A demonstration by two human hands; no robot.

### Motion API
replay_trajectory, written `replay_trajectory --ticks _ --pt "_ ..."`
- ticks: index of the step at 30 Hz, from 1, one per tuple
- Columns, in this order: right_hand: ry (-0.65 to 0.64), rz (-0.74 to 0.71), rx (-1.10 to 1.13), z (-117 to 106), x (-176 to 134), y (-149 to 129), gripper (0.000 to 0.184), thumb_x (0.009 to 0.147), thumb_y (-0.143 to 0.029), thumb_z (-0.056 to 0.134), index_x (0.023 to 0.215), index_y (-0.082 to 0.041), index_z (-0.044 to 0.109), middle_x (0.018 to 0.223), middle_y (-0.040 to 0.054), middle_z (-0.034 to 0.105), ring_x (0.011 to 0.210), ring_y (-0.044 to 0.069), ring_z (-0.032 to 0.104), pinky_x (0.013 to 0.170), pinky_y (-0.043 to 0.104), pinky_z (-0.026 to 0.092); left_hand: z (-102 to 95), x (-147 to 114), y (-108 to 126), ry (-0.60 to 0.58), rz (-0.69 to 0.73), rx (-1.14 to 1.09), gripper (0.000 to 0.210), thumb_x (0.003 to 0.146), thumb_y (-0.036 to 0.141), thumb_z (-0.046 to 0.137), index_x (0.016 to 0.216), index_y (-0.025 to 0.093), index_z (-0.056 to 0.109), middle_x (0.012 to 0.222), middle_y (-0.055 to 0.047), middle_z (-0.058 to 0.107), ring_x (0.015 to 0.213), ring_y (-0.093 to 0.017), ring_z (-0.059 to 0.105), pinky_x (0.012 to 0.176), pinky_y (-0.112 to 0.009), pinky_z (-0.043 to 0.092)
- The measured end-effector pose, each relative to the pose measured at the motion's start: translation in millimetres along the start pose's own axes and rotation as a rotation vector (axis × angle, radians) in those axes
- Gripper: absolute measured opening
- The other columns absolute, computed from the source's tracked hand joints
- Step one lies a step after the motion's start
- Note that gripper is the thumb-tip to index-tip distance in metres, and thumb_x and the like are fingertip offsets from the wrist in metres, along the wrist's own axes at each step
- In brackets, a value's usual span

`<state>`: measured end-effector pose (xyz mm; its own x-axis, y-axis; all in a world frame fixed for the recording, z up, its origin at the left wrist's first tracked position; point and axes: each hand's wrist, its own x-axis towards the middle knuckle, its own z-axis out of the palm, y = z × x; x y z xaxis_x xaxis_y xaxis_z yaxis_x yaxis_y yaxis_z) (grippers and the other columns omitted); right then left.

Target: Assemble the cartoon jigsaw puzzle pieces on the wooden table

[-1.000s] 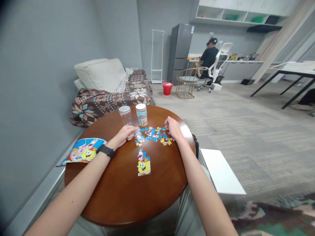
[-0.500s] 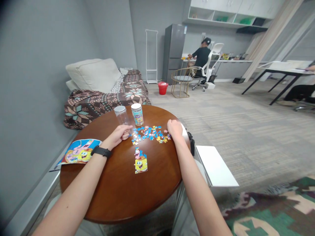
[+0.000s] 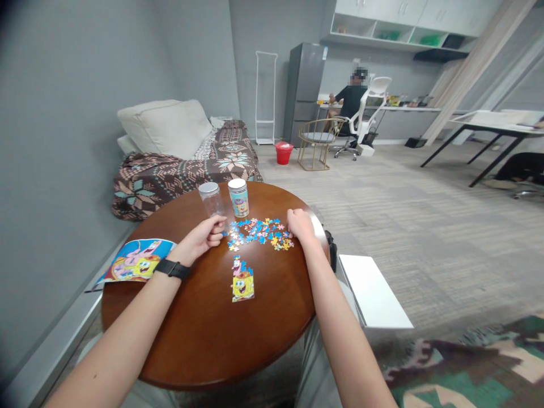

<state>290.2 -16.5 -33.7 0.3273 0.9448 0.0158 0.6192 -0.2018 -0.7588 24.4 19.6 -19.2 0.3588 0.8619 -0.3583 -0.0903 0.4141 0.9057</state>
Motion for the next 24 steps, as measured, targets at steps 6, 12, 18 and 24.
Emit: replay_trajectory --ticks 6,12,18,24 --pt "-0.139 -0.189 0.095 6 -5 -11 0.032 0.081 -0.025 0.035 0.053 -0.020 0.048 0.049 0.0021 0.059 0.044 0.013 0.054 0.049 0.023 0.041 -0.2 -15 9 0.037 0.039 0.151 0.029 0.069 0.028 0.065 0.062 0.020 0.038 0.042 0.013 0.021 0.032 -0.001 0.015 0.034 -0.015 0.007" --pt "-0.188 -0.174 0.237 4 -5 -10 0.029 0.079 -0.026 0.034 0.051 -0.021 0.041 0.037 -0.0023 0.050 0.030 0.012 0.045 0.038 0.023 0.034 -15.8 -15 7 0.220 0.036 0.674 0.022 0.061 0.026 0.074 0.058 0.017 0.054 0.034 0.009 0.032 0.028 -0.004 0.023 0.034 -0.019 0.010" --pt "-0.426 -0.046 0.152 4 -14 -17 0.032 0.076 -0.023 0.035 0.046 -0.020 0.044 0.035 0.0006 0.053 0.027 0.012 0.046 0.031 0.022 0.031 -29.4 -1 0 0.241 0.148 0.732 0.019 0.052 0.016 0.076 0.053 0.015 0.057 0.035 0.004 0.049 0.029 -0.005 0.032 0.034 -0.021 0.016" --pt "-0.408 -0.177 0.261 11 -14 -22 0.027 0.077 -0.019 0.037 0.054 -0.016 0.050 0.046 0.0034 0.061 0.037 0.012 0.057 0.037 0.019 0.040 -33.3 6 -6 0.209 0.182 0.810 0.015 0.052 0.019 0.076 0.057 0.015 0.063 0.042 0.002 0.055 0.037 -0.008 0.041 0.040 -0.021 0.026"
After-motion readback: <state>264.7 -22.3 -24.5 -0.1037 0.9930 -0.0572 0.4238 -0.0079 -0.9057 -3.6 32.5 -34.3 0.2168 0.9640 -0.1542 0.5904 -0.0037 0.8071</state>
